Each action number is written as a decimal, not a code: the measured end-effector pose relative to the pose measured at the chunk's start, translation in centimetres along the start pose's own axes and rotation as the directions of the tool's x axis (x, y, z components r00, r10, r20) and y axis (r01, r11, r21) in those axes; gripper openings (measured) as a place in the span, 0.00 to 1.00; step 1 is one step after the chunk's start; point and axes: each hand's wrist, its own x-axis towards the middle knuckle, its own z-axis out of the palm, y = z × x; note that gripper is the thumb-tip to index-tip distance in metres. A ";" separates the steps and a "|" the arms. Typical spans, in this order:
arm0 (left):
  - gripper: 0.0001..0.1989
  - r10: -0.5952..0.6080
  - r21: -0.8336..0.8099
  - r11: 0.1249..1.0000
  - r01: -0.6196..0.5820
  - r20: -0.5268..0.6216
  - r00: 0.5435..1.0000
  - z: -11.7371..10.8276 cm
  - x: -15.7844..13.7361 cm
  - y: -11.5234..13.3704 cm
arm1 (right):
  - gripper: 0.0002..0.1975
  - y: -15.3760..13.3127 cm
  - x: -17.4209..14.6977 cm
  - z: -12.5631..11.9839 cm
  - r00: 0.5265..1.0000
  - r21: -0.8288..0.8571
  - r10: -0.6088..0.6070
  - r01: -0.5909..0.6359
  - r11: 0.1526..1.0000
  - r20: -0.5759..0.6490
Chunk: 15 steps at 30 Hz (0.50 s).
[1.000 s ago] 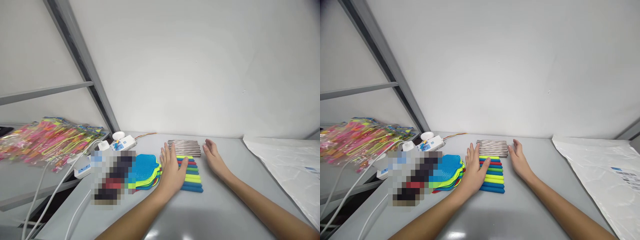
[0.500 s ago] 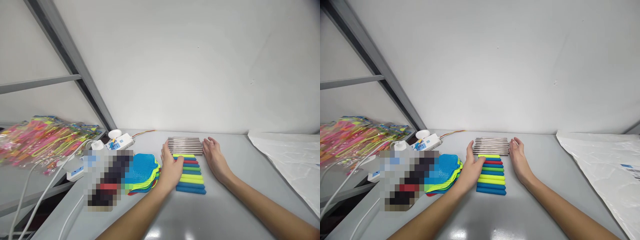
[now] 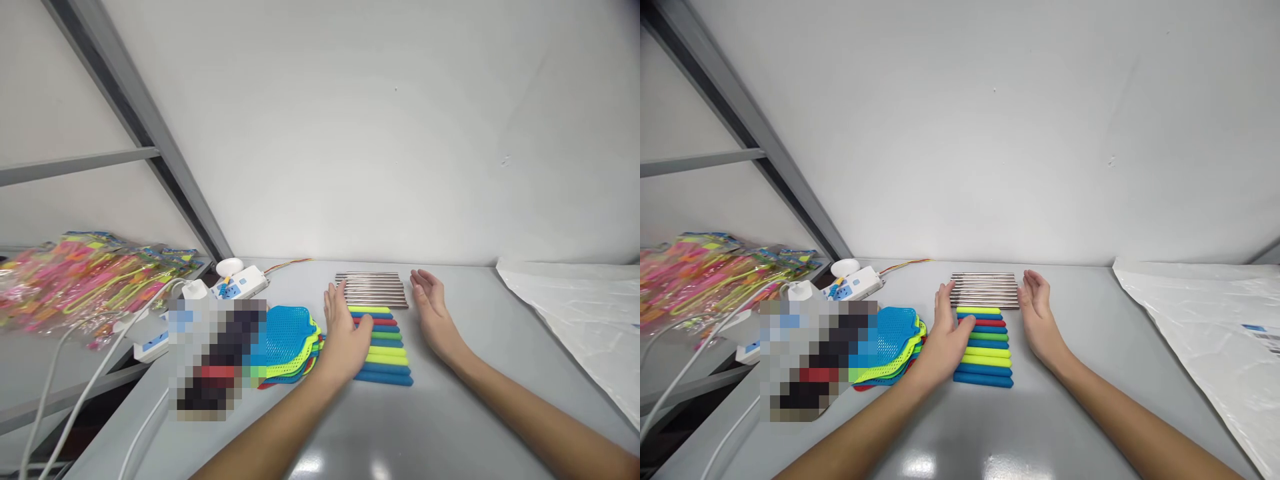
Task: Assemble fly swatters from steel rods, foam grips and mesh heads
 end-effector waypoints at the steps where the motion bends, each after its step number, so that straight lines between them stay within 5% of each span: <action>1: 0.32 0.023 0.012 1.000 -0.023 0.010 1.000 -0.2 -0.3 0.4 | 0.25 -0.5 -0.2 -0.2 0.999 -0.031 -0.043 0.043 0.999 -0.009; 6: 0.21 0.337 0.141 0.920 -0.365 0.188 0.922 -0.9 -2.4 2.4 | 0.12 -2.1 -0.8 -1.4 0.960 -0.262 -0.271 0.279 0.924 0.067; 10: 0.07 0.496 0.217 0.797 -0.564 0.296 0.816 -1.0 -3.7 3.3 | 0.11 -2.2 -0.6 -1.8 0.948 -0.335 -0.279 0.315 0.888 0.150; 15: 0.08 0.593 0.303 0.660 -0.688 0.352 0.724 -1.2 -4.2 3.5 | 0.11 -1.9 -0.5 -1.6 0.953 -0.334 -0.253 0.296 0.895 0.167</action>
